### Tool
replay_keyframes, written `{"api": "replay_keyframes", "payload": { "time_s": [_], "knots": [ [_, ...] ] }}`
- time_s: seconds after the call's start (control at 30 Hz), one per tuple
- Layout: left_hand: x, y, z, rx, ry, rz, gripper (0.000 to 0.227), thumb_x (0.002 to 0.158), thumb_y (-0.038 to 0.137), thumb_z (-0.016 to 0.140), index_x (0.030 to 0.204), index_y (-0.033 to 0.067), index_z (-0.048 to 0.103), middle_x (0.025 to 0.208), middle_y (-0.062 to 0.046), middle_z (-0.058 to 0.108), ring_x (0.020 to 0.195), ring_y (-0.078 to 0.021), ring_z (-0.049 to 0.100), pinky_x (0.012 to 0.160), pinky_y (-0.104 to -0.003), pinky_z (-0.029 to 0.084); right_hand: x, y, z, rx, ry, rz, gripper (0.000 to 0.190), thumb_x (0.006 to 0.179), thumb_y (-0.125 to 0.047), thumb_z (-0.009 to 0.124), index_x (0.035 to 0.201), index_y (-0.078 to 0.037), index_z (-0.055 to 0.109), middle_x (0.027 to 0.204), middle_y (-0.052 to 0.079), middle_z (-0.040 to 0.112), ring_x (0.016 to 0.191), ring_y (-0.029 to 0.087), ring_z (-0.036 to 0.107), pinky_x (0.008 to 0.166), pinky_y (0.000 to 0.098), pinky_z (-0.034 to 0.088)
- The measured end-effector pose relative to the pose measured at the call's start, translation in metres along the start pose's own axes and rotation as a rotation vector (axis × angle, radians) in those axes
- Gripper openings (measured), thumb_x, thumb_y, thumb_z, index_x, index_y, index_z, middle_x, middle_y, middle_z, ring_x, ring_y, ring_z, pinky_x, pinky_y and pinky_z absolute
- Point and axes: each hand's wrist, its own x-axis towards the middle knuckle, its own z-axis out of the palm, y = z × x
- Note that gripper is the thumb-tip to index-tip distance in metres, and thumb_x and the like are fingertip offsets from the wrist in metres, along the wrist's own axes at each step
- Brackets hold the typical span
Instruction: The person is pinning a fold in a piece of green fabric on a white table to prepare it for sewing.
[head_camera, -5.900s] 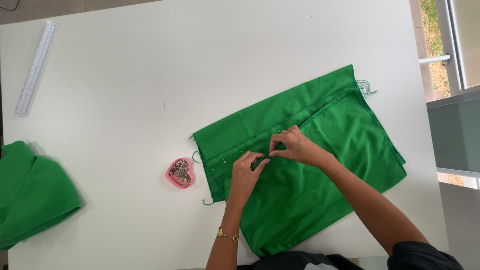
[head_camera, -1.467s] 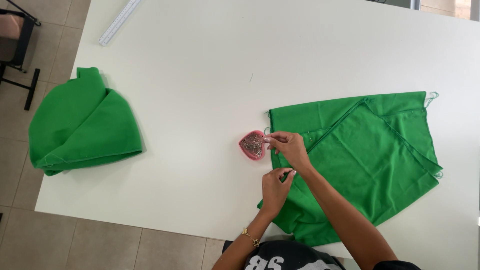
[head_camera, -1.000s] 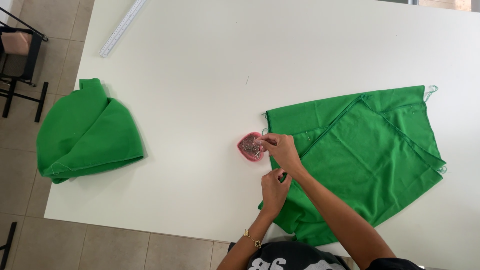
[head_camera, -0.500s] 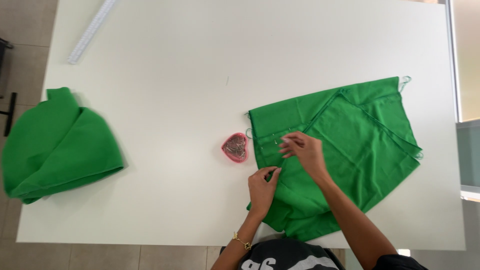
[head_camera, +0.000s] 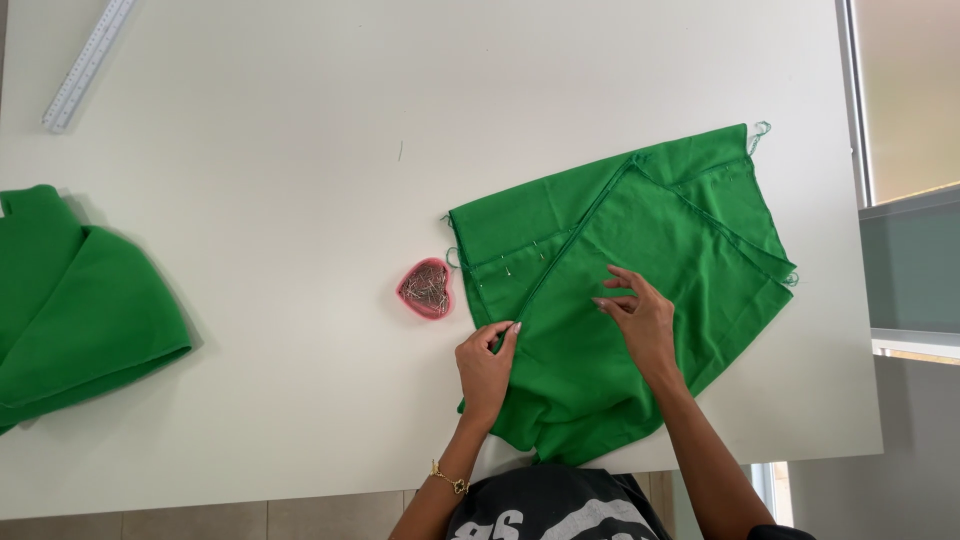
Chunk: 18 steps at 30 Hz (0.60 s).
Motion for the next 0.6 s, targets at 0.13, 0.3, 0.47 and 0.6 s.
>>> {"api": "replay_keyframes", "payload": {
  "time_s": [0.13, 0.3, 0.47, 0.6],
  "knots": [
    [-0.001, 0.0, 0.001, 0.016, 0.004, 0.004, 0.015, 0.1, 0.024, 0.083, 0.1, 0.0091, 0.088, 0.074, -0.013, 0.077, 0.07, -0.017, 0.069, 0.066, -0.036, 0.057, -0.001, 0.012, -0.005, 0.024, -0.003, 0.021, 0.055, 0.093, 0.013, 0.078, 0.145, -0.003, 0.07, 0.108, 0.023, 0.075, 0.092, 0.033, 0.081, 0.089, 0.0406, 0.069],
    [-0.001, 0.001, 0.002, 0.011, 0.012, -0.012, 0.016, 0.1, 0.022, 0.083, 0.102, 0.0073, 0.088, 0.072, -0.014, 0.074, 0.073, -0.0135, 0.066, 0.065, -0.036, 0.055, 0.006, 0.038, -0.007, 0.066, -0.007, 0.064, 0.041, 0.092, 0.01, 0.081, 0.131, -0.003, 0.079, 0.104, 0.022, 0.079, 0.092, 0.028, 0.082, 0.088, 0.0371, 0.068],
    [-0.002, 0.0, 0.002, 0.007, 0.015, -0.018, 0.015, 0.1, 0.022, 0.083, 0.101, 0.0079, 0.088, 0.071, -0.014, 0.074, 0.073, -0.0128, 0.063, 0.065, -0.035, 0.054, 0.005, 0.034, -0.01, 0.077, 0.02, 0.093, 0.032, 0.091, 0.011, 0.08, 0.121, -0.003, 0.081, 0.102, 0.021, 0.078, 0.092, 0.027, 0.082, 0.086, 0.0357, 0.068],
    [-0.004, 0.002, 0.003, 0.018, 0.032, -0.013, 0.015, 0.1, 0.023, 0.083, 0.101, 0.0084, 0.088, 0.071, -0.014, 0.074, 0.072, -0.0146, 0.064, 0.064, -0.035, 0.054, 0.002, 0.019, -0.012, 0.065, 0.051, 0.098, 0.02, 0.094, 0.008, 0.081, 0.112, -0.001, 0.082, 0.099, 0.022, 0.079, 0.092, 0.028, 0.082, 0.084, 0.0358, 0.069]
  ]
}}
